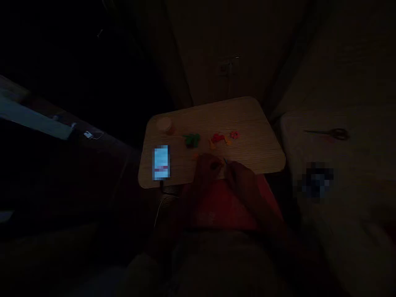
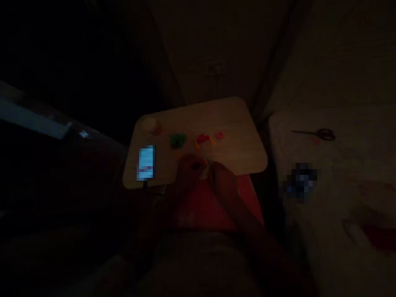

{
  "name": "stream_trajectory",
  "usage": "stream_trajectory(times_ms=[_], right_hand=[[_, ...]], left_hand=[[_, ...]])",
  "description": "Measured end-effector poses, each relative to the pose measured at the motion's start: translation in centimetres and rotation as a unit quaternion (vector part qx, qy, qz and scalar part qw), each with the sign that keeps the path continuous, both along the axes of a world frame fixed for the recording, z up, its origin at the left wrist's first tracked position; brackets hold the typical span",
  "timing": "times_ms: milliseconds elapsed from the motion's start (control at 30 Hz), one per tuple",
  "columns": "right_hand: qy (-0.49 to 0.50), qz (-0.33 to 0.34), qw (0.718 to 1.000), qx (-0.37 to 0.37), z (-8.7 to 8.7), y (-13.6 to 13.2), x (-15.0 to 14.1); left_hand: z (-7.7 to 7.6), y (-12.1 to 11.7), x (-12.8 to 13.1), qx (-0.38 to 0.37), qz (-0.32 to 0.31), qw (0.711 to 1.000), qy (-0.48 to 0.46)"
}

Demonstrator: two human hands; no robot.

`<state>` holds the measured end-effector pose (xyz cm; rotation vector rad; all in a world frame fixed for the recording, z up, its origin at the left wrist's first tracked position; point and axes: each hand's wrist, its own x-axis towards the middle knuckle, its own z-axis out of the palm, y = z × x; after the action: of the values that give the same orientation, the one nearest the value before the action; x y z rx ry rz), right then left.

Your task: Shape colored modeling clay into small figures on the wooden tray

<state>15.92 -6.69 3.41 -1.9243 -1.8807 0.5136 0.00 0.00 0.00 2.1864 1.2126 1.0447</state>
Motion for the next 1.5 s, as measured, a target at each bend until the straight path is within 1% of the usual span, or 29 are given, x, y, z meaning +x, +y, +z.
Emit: stream_trajectory(times_ms=[200,367,433,567,633,767,867,1000,1167,1367,1433,1500], right_hand=[[-0.014,0.031,0.999,0.006,0.0,0.0,-0.2],[0.011,0.045,0.999,0.023,-0.5,0.3,0.1],[0.015,0.039,0.999,0.021,-0.5,0.3,0.2],[0.013,-0.001,1.000,0.019,-0.4,0.1,0.0],[0.006,-0.010,1.000,0.018,-0.3,-0.1,-0.2],[-0.004,-0.008,1.000,0.005,0.0,-0.4,-0.6],[-0.011,-0.007,1.000,-0.002,0.1,-0.4,-0.7],[-0.006,0.018,1.000,0.016,-0.3,-0.3,-0.7],[0.004,0.028,0.999,0.026,-0.8,-0.2,-0.4],[0.025,0.039,0.998,0.037,-0.9,-0.2,-0.4],[0.020,0.028,0.999,0.034,-0.8,-0.2,-0.4],[0.019,0.009,0.999,0.031,-0.6,-0.2,-0.3]], left_hand=[[0.8,-0.1,0.1,-0.014,-0.005,1.000,-0.005],[0.8,-0.1,0.2,-0.013,-0.003,1.000,-0.003],[0.7,-0.1,0.2,-0.015,0.002,1.000,0.003],[0.5,-0.1,0.2,-0.009,0.014,1.000,0.020],[0.6,-0.1,0.1,-0.001,0.008,0.999,0.032],[0.8,-0.3,0.0,0.017,-0.023,0.998,0.055],[0.8,-0.4,0.0,0.031,-0.030,0.996,0.076],[0.8,-0.6,-0.1,0.034,-0.041,0.993,0.107],[0.9,-0.7,-0.1,0.047,-0.049,0.989,0.133],[0.9,-0.8,-0.3,0.064,-0.061,0.987,0.133],[0.7,-0.9,-0.3,0.057,-0.057,0.989,0.124],[0.6,-0.9,-0.2,0.046,-0.040,0.993,0.104]])
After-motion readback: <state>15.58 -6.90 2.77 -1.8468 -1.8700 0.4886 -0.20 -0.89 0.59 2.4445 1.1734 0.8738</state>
